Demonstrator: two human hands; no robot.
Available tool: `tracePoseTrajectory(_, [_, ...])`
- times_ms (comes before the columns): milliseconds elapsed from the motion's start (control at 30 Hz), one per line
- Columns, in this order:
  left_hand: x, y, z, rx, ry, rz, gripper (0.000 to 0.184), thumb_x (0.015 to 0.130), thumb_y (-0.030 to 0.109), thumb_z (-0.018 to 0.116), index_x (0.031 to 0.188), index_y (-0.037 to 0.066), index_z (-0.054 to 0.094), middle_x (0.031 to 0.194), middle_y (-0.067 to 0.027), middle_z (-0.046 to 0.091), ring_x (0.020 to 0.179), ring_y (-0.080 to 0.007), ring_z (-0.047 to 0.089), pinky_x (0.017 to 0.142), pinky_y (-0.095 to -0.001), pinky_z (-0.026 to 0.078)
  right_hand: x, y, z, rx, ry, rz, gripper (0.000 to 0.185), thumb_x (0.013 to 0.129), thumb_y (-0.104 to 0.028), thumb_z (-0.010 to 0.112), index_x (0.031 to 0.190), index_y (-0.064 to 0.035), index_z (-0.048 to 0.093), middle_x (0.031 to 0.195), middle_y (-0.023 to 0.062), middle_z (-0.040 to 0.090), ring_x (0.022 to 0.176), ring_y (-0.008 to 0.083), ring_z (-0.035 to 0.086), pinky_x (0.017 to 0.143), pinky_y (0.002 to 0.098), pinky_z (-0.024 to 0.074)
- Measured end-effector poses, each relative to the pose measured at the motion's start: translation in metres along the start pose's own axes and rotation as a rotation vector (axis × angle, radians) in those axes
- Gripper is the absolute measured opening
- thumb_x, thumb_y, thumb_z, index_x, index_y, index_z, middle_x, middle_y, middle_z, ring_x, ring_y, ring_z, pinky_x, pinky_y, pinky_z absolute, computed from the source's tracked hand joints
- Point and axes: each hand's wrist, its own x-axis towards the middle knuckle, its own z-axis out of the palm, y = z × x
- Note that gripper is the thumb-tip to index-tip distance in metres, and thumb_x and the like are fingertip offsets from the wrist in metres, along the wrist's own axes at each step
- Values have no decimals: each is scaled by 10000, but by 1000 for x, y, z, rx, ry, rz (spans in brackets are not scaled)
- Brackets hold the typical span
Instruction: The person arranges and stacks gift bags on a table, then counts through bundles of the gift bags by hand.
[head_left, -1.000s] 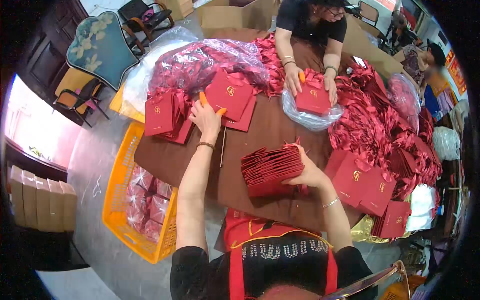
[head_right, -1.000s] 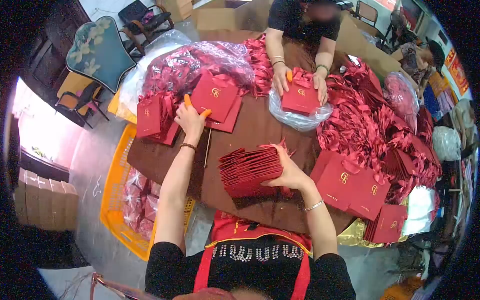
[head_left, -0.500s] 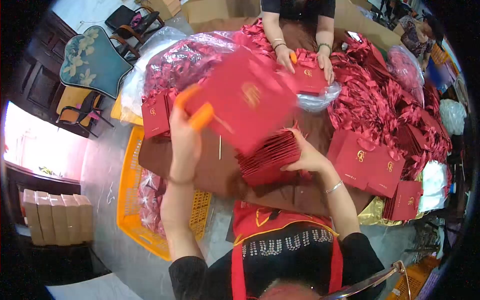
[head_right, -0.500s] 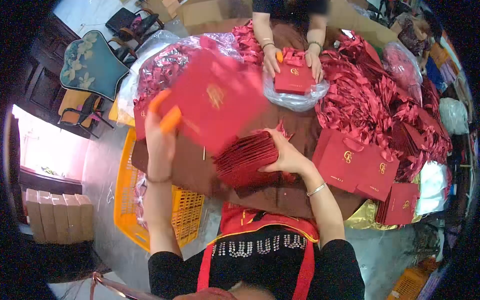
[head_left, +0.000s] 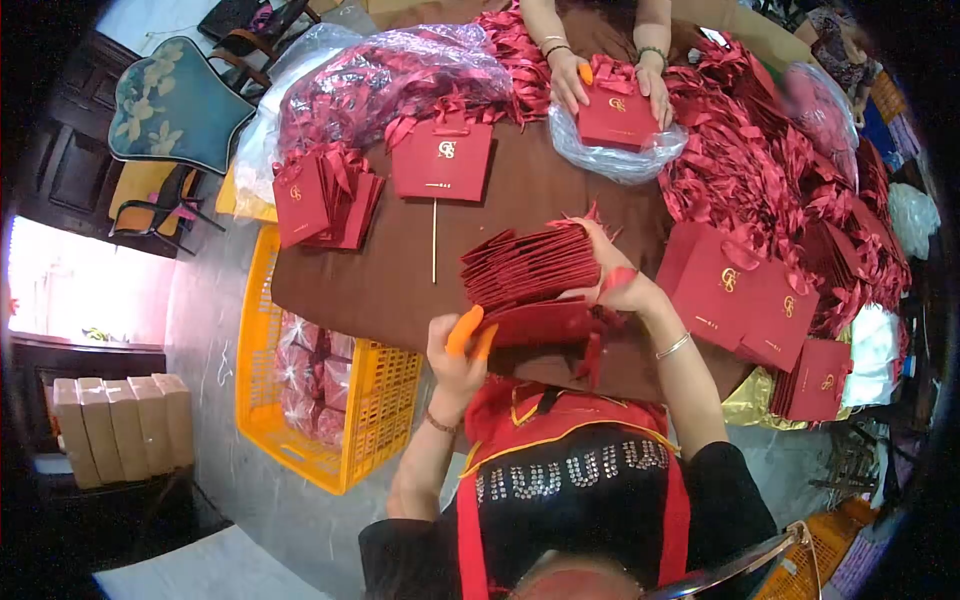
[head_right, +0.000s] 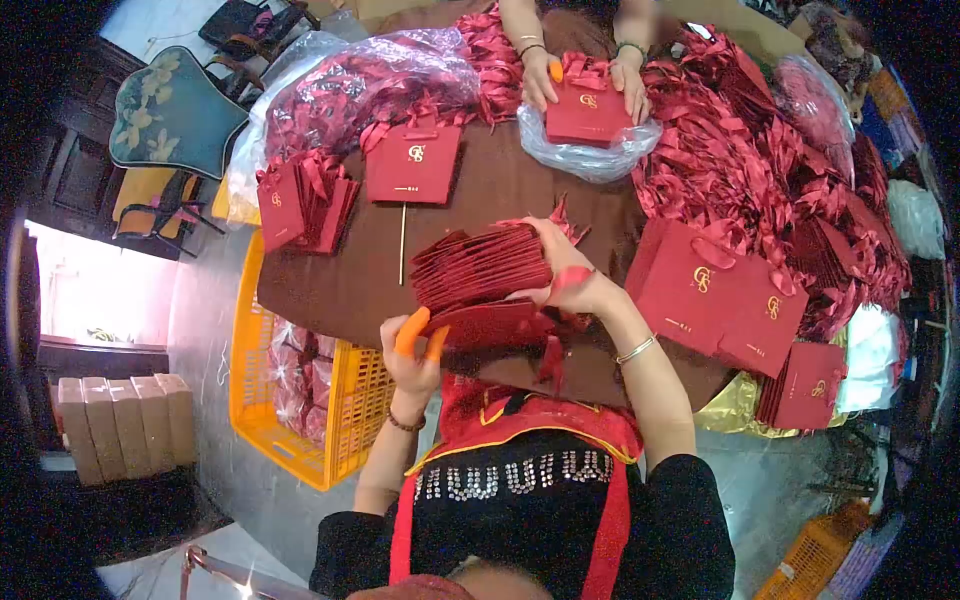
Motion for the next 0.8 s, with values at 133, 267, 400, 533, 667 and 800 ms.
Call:
tracePoseTrajectory(133, [2,-10,14,12,28,76,538,645,72,784,1114,29,526,1066,-92,455,932,-245,482,806,-342,408,-6,6,4,0,59,62,895,634,-269,789,1327,-27,277,1288,163,380,1219,316,363,1043,380,269])
tracePoseTrajectory(267, [17,-16,31,-315,80,-102,1010,589,146,833,1372,59,201,1331,-134,310,1208,-274,349,1002,-370,317,-8,18,3,0,43,89,929,627,-305,776,1336,0,259,1337,127,360,1251,232,337,1063,350,230])
tracePoseTrajectory(400, [37,-16,29,-791,-229,-335,1259,554,145,855,1421,91,-56,1411,-138,231,1292,-252,285,1064,-376,271,-7,18,3,0,34,109,956,606,-363,766,1332,7,264,1329,140,368,1255,244,335,1068,357,214])
tracePoseTrajectory(533, [32,-29,35,-738,-363,-305,1246,557,82,846,1418,95,-55,1368,-116,299,1243,-228,353,1033,-370,317,-8,20,0,65,-23,71,969,608,-307,758,1353,-2,218,1365,131,328,1274,241,316,1077,354,199])
tracePoseTrajectory(667, [18,-33,40,-708,-187,-295,1186,578,36,823,1420,90,-11,1322,-99,349,1185,-210,409,999,-356,356,-12,-34,-3,782,22,382,1138,586,-274,791,1413,-24,50,1454,123,185,1333,230,221,1095,354,162])
tracePoseTrajectory(800, [14,-33,42,-685,-219,-408,1114,596,-15,792,1417,78,45,1287,-99,381,1118,-198,466,960,-331,393,-31,-26,-12,253,-156,84,1263,535,-187,842,1407,-14,-56,1461,190,125,1352,241,153,1107,342,133])
